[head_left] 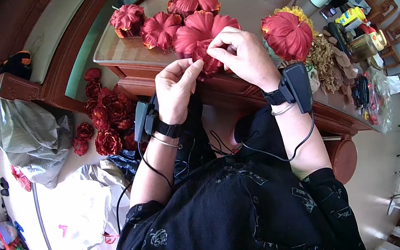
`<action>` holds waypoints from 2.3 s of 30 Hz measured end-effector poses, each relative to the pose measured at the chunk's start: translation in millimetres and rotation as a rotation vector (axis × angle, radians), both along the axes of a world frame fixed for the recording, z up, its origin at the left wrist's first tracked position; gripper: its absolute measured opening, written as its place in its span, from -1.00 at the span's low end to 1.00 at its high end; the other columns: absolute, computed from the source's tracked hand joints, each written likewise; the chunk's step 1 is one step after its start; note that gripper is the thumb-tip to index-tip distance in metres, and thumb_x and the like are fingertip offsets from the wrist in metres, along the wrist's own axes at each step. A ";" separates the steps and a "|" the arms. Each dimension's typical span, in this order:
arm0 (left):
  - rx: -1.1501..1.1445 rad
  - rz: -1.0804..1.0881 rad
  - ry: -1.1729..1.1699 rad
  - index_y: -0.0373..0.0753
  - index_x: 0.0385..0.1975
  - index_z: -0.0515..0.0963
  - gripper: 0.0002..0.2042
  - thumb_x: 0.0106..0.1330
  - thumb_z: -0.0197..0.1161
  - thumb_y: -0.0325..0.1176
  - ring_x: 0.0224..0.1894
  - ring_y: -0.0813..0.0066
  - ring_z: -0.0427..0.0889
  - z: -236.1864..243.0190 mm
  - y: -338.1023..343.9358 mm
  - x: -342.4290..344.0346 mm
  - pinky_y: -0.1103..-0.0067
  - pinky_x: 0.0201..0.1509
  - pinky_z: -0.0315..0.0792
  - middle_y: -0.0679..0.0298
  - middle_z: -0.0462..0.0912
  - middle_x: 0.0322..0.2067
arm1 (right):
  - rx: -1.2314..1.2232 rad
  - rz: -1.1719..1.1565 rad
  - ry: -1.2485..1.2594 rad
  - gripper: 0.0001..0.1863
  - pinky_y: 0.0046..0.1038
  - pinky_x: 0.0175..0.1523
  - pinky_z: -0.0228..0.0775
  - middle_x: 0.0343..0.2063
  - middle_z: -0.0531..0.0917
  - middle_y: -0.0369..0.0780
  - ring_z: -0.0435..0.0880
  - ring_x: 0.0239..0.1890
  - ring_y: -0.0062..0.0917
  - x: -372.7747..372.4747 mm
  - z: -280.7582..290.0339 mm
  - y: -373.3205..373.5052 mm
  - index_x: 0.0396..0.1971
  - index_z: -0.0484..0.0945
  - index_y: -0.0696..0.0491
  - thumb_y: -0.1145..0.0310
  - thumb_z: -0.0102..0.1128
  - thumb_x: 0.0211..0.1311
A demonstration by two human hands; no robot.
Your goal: Arranging and assembling artificial flowers and petals at a workshop table.
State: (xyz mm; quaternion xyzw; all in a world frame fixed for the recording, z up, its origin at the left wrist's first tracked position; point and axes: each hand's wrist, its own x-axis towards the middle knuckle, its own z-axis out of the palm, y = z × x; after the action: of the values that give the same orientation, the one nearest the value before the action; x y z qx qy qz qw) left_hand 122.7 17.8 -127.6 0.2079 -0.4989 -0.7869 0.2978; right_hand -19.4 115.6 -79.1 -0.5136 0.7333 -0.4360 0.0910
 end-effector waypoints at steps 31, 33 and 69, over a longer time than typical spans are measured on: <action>0.080 -0.050 0.007 -0.31 -0.32 0.59 -0.93 0.24 0.27 -0.50 -0.67 0.83 0.28 -7.2 -7.4 -1.0 0.81 -0.63 0.05 0.51 0.47 -0.61 | -0.018 -0.016 0.061 -0.86 -0.45 -0.38 0.42 -0.49 0.60 -0.20 0.60 -0.53 -0.45 3.5 -0.2 0.9 -0.48 0.63 0.12 0.36 0.30 0.09; 0.078 -0.052 0.005 -0.31 -0.32 0.59 -0.93 0.24 0.27 -0.50 -0.67 0.83 0.29 -7.4 -7.4 -1.3 0.81 -0.63 0.06 0.50 0.47 -0.61 | -0.019 -0.018 0.052 -0.86 -0.45 -0.39 0.42 -0.49 0.60 -0.21 0.60 -0.53 -0.46 4.0 0.3 1.5 -0.48 0.63 0.12 0.36 0.30 0.08; -1.334 0.460 0.011 -0.31 -0.26 0.53 -0.76 0.04 0.29 -0.59 -0.23 0.19 0.54 20.0 -1.6 -1.8 0.46 -0.13 0.43 0.15 0.57 -0.30 | -0.141 -0.036 -0.368 -0.84 -0.67 -0.57 0.30 -0.64 0.56 -0.34 0.53 -0.68 -0.74 -11.6 3.5 1.3 -0.40 0.53 0.19 0.39 0.17 0.27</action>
State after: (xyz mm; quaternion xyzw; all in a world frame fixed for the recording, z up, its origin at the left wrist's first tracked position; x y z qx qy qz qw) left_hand 120.9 16.2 -107.6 0.0772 -0.8168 -0.2314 0.5229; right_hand -31.0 116.9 -75.6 -0.4172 0.6809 -0.5745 0.1794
